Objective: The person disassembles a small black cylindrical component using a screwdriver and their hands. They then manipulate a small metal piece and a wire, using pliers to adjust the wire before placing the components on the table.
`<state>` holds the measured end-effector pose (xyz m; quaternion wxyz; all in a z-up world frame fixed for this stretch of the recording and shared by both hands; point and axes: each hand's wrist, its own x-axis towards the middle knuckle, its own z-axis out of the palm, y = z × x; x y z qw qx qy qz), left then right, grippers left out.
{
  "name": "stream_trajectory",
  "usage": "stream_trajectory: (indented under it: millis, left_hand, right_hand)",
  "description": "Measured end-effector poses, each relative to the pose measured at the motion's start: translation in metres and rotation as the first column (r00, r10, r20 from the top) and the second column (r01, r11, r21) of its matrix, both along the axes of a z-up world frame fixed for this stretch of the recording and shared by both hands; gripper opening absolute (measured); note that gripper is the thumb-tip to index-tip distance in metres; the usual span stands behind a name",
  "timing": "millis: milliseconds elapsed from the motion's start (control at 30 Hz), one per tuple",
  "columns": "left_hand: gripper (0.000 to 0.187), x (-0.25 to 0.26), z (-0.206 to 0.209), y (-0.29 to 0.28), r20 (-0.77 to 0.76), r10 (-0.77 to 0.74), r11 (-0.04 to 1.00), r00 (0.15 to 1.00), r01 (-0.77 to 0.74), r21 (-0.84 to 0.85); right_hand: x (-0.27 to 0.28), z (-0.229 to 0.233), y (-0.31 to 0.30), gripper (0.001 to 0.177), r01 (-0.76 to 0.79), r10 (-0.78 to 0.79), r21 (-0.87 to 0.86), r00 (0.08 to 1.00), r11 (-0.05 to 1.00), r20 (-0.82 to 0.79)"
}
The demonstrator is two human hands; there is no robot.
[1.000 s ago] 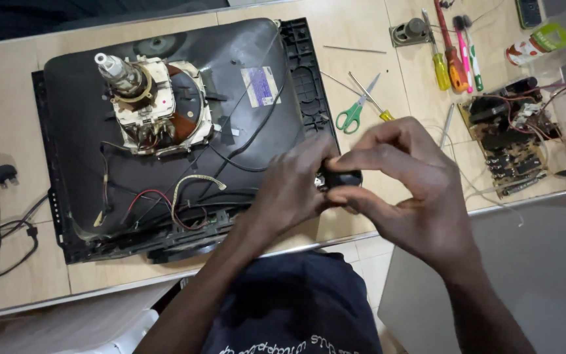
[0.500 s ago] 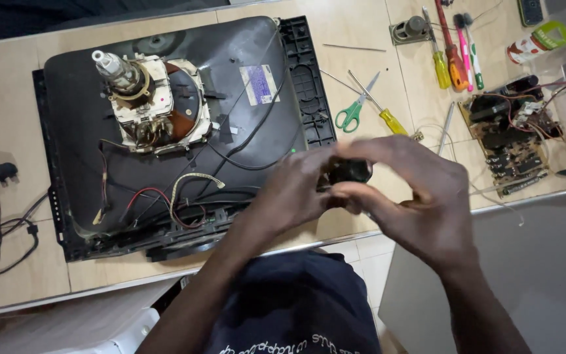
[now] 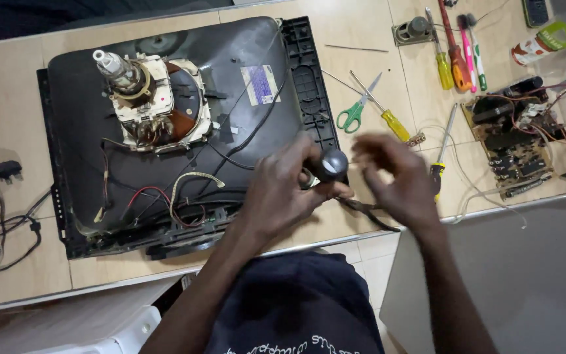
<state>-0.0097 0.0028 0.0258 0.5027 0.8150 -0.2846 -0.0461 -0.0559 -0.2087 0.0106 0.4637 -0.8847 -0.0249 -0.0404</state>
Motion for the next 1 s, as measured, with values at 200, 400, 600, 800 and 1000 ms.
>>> stream_trajectory:
  millis: [200,400,600,800,1000]
  left_hand:
    - [0.051,-0.004,0.032,0.006,-0.027,0.14,0.989,0.99,-0.141,-0.043]
    - [0.052,0.002,0.032,0.024,0.061,0.216,0.976,0.975,-0.214,-0.036]
    - [0.06,0.002,0.018,0.038,0.092,0.357,0.934,0.929,-0.358,-0.007]
    - [0.058,-0.002,0.02,0.05,0.085,0.394,0.919,0.915,-0.392,-0.034]
    - [0.057,-0.005,0.019,0.05,-0.013,0.427,0.901,0.904,-0.427,-0.072]
  right_hand:
    - [-0.009,-0.089,0.006,0.035,-0.14,0.136,-0.055,0.988,0.989,-0.071]
    - [-0.004,-0.08,0.018,0.025,-0.103,0.094,-0.019,0.96,0.995,-0.265]
    - [0.005,-0.1,0.024,0.01,-0.118,0.094,-0.171,0.985,0.978,-0.146]
    - [-0.008,-0.097,0.028,0.007,-0.124,0.128,-0.229,0.992,0.965,0.001]
    - [-0.01,-0.093,0.021,0.031,-0.316,0.344,-0.282,0.937,0.906,0.055]
